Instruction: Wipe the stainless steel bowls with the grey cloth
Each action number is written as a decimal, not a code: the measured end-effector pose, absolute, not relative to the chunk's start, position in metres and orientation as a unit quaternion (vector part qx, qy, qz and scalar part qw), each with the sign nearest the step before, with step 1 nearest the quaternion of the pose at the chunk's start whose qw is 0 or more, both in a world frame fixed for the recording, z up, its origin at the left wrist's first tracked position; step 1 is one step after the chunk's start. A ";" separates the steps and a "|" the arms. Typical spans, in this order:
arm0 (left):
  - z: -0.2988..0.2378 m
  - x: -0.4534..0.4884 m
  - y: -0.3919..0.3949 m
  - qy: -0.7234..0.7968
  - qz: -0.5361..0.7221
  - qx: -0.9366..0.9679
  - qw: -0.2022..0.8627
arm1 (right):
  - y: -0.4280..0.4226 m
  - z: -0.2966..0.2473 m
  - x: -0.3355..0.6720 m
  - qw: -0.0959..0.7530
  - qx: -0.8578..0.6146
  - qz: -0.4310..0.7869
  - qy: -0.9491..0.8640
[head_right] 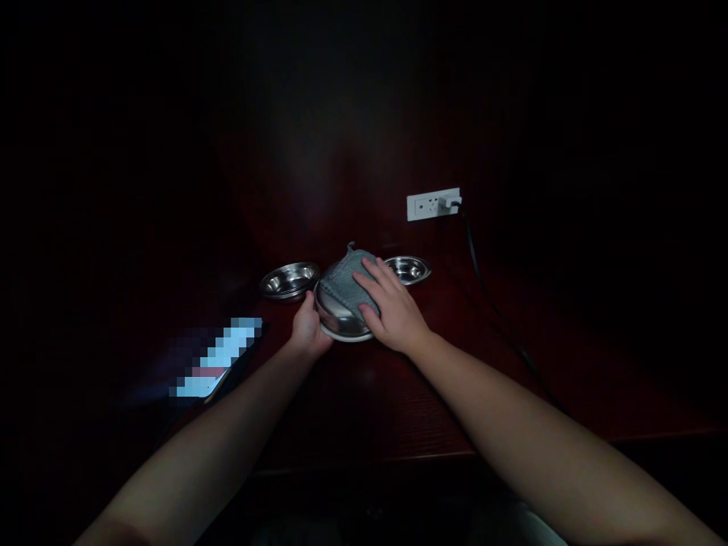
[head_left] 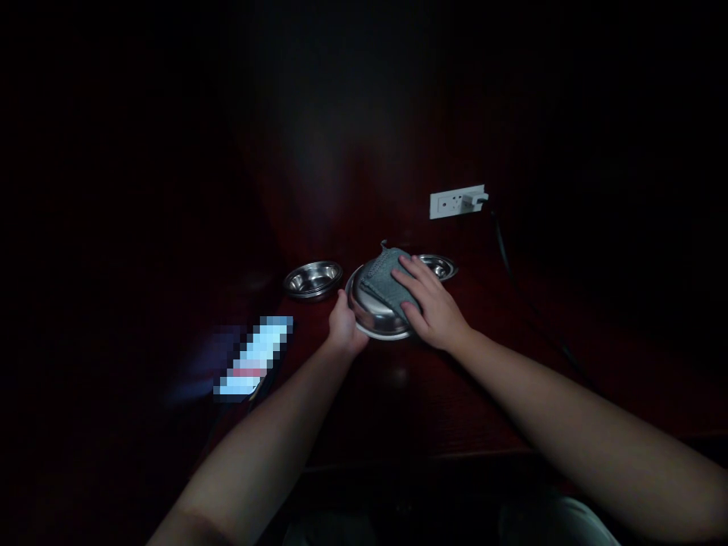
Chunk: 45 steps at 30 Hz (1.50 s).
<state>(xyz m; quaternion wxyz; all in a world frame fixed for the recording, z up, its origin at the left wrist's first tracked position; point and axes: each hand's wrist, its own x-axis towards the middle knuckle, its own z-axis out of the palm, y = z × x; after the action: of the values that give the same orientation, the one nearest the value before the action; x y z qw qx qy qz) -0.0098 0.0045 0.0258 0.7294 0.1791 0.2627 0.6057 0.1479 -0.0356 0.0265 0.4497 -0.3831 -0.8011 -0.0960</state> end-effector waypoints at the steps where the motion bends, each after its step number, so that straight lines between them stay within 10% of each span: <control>1: 0.025 -0.009 0.004 0.266 0.599 0.183 0.733 | -0.034 0.025 0.149 0.462 -0.384 -0.083 -0.795; 45: 0.012 -0.010 0.011 0.368 0.660 0.217 0.618 | -0.012 0.017 0.162 0.561 -0.500 0.290 -0.593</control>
<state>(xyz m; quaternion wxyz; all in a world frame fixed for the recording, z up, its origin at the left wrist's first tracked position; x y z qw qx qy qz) -0.0103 0.0112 0.0121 0.6180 0.2171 0.3684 0.6598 0.1624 -0.0117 0.0165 0.5610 -0.4997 -0.5930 0.2898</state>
